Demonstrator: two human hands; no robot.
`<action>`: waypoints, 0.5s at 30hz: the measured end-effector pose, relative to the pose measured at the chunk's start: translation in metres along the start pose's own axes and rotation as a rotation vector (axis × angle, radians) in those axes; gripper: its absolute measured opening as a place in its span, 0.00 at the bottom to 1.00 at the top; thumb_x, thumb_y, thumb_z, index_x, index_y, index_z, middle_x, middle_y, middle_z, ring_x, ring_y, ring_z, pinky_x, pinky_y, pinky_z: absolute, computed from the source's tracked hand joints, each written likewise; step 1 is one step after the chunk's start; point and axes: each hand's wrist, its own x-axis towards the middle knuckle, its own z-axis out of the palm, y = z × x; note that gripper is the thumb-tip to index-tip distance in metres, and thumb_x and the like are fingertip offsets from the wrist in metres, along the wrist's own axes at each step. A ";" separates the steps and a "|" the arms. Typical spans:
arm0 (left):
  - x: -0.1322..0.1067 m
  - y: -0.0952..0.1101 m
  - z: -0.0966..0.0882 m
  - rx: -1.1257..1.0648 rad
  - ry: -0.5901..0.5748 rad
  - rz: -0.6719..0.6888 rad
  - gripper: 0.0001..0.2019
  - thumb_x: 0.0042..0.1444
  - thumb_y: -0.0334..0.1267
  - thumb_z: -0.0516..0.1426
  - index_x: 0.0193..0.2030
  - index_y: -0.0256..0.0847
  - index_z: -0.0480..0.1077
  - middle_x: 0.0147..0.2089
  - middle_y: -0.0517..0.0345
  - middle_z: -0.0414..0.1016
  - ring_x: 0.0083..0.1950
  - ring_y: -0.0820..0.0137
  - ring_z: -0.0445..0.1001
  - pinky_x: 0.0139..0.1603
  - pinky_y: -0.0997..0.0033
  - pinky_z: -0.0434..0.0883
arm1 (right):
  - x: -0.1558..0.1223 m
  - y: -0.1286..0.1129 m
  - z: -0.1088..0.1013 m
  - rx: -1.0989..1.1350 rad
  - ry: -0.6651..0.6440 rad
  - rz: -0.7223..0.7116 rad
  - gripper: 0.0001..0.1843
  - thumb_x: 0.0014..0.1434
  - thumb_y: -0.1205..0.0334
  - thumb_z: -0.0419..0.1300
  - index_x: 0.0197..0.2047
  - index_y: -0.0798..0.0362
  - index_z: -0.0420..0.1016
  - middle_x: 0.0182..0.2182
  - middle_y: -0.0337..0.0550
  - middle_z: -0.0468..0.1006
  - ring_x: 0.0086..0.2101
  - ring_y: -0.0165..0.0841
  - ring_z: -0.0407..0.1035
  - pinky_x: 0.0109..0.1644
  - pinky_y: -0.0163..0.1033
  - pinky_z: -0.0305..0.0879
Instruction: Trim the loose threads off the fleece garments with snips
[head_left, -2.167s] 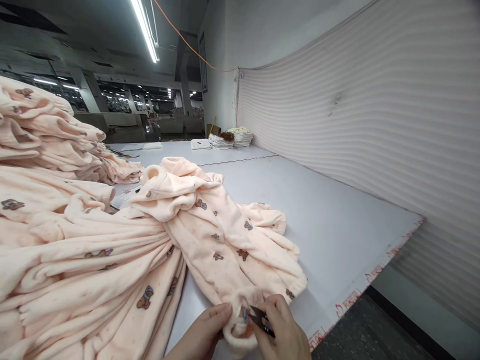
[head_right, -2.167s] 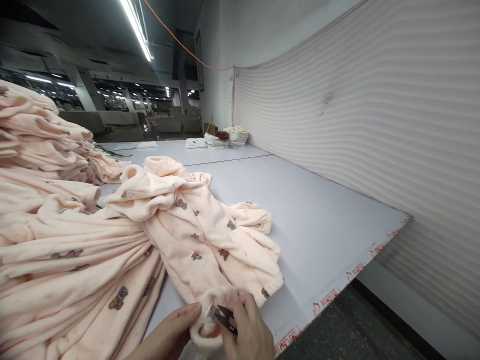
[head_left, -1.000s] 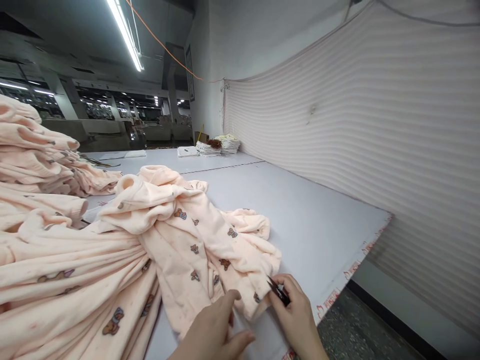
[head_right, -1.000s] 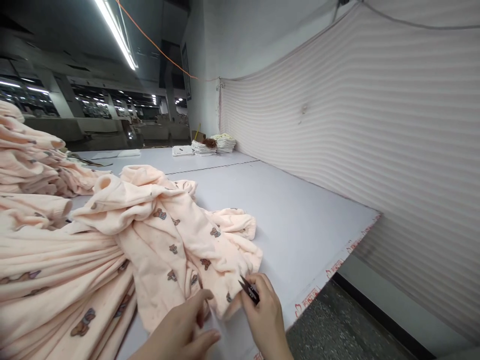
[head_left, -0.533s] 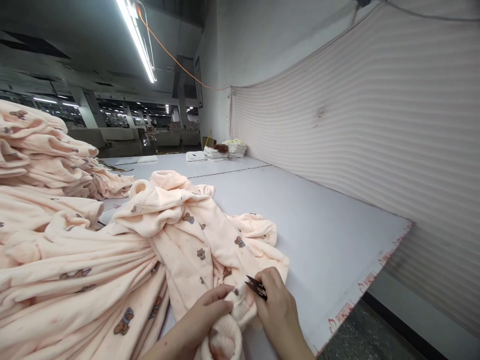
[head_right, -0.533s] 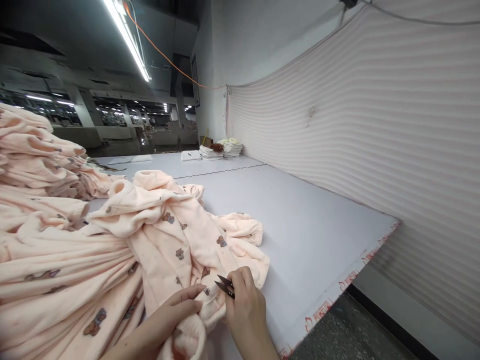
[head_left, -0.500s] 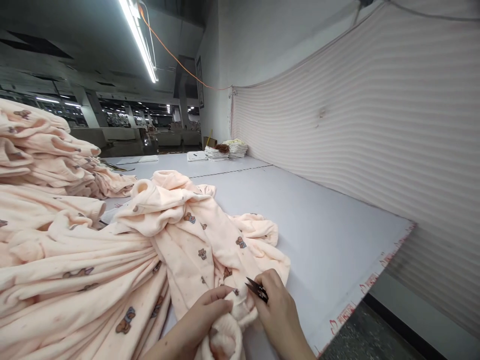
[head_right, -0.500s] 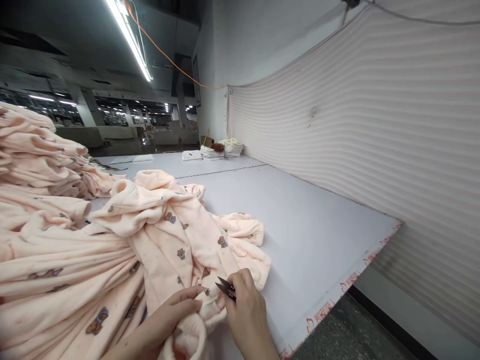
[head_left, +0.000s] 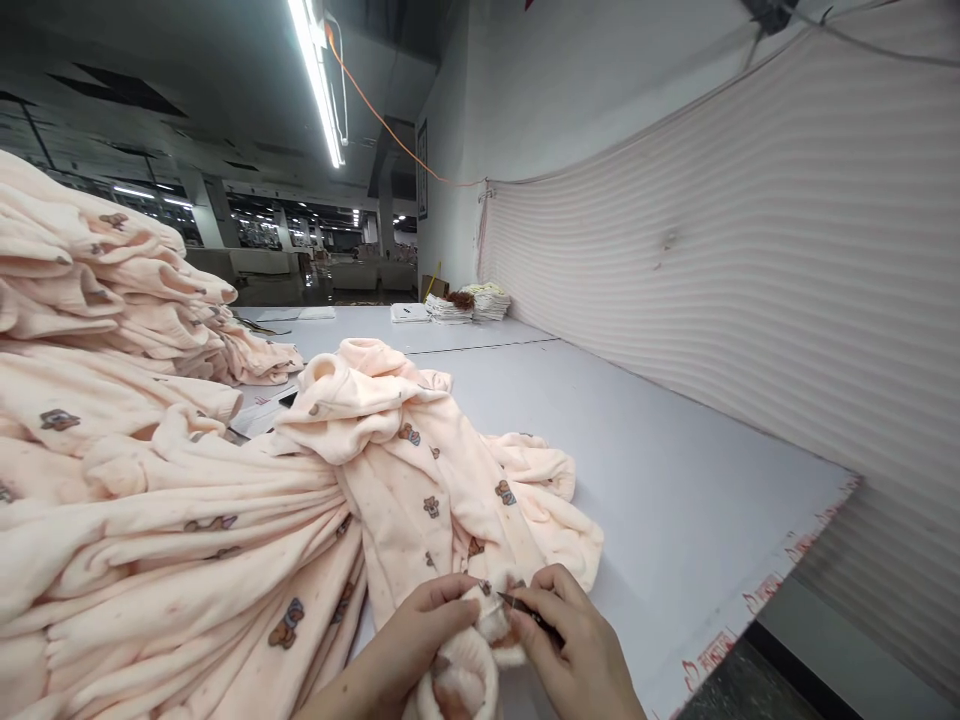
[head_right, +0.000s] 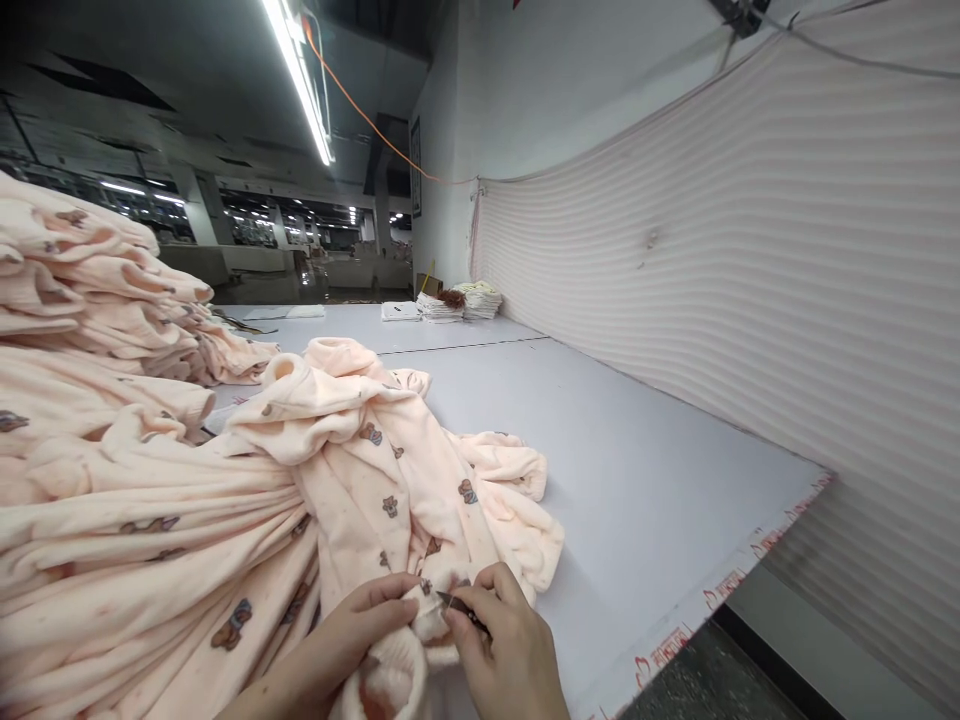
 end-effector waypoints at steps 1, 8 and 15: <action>0.000 0.006 -0.005 0.006 -0.001 0.039 0.09 0.46 0.38 0.65 0.33 0.37 0.73 0.27 0.60 0.77 0.30 0.74 0.73 0.31 0.79 0.67 | 0.000 0.002 -0.001 0.053 0.027 -0.005 0.12 0.62 0.58 0.53 0.38 0.48 0.77 0.33 0.41 0.71 0.33 0.33 0.71 0.35 0.32 0.67; -0.003 0.069 -0.048 -0.021 0.140 0.326 0.13 0.49 0.44 0.65 0.30 0.40 0.66 0.21 0.69 0.71 0.21 0.78 0.69 0.22 0.82 0.65 | -0.028 0.037 0.052 0.240 0.135 0.255 0.15 0.52 0.61 0.60 0.44 0.51 0.72 0.35 0.42 0.77 0.36 0.37 0.72 0.40 0.37 0.66; -0.033 0.102 -0.082 -0.070 0.372 0.614 0.10 0.48 0.36 0.63 0.38 0.41 0.71 0.27 0.70 0.75 0.24 0.79 0.70 0.26 0.84 0.66 | -0.018 0.052 0.100 0.368 0.084 0.331 0.06 0.45 0.66 0.61 0.20 0.52 0.69 0.21 0.34 0.66 0.27 0.33 0.64 0.34 0.36 0.60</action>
